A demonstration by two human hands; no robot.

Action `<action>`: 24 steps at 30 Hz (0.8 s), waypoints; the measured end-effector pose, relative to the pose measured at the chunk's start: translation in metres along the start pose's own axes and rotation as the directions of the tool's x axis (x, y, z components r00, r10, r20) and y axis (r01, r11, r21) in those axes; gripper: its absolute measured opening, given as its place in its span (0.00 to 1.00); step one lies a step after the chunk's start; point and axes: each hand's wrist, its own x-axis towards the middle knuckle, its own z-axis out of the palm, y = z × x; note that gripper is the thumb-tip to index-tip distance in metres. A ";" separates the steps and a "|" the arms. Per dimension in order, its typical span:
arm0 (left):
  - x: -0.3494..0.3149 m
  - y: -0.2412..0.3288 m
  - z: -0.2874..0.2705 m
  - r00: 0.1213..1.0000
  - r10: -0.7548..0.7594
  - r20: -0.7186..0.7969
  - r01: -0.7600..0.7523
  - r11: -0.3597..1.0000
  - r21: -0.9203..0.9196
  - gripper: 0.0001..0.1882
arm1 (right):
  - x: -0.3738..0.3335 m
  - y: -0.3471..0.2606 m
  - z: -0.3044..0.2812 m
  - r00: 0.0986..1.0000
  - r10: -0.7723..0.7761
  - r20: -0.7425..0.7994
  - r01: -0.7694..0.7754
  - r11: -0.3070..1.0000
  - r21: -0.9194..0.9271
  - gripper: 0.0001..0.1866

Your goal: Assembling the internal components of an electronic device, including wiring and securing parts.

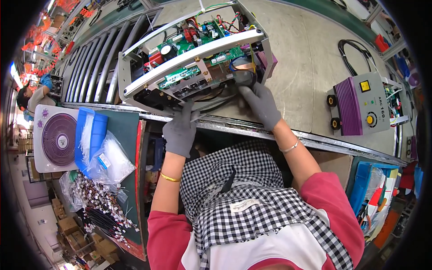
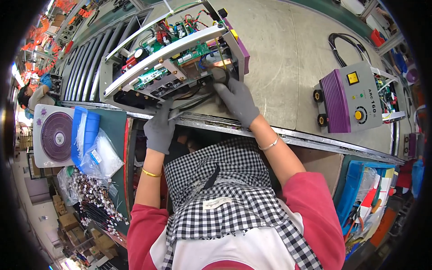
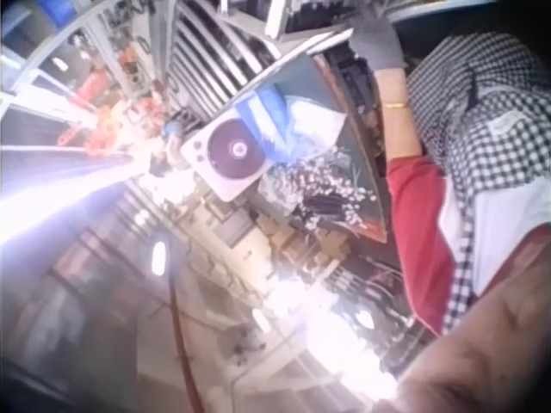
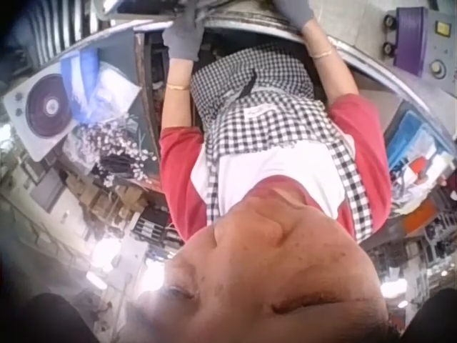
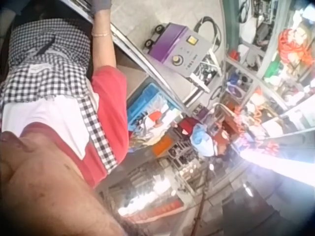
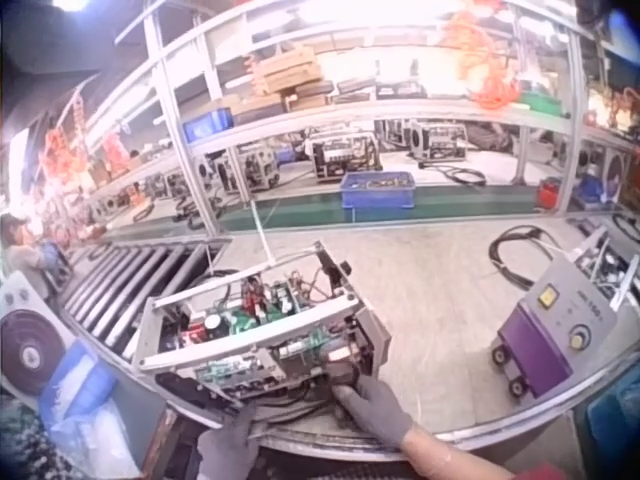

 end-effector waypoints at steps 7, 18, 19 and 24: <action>0.013 -0.014 -0.015 0.977 0.086 0.196 -0.098 0.994 0.053 0.21 | -0.016 0.009 0.004 1.000 -0.016 0.023 0.010 0.974 0.224 0.22; 0.019 -0.009 -0.048 0.982 0.082 0.172 0.025 0.841 -0.541 0.08 | 0.011 0.034 0.019 0.974 -0.195 -0.118 0.188 0.980 -0.066 0.23; 0.018 -0.008 -0.048 0.985 0.083 0.148 0.011 0.840 -0.542 0.08 | 0.011 0.033 0.018 0.972 -0.191 -0.139 0.181 0.980 -0.084 0.23; 0.014 -0.009 -0.039 0.989 0.096 0.111 -0.021 0.840 -0.542 0.08 | 0.000 0.014 0.020 0.983 -0.031 0.179 -0.005 0.980 0.198 0.22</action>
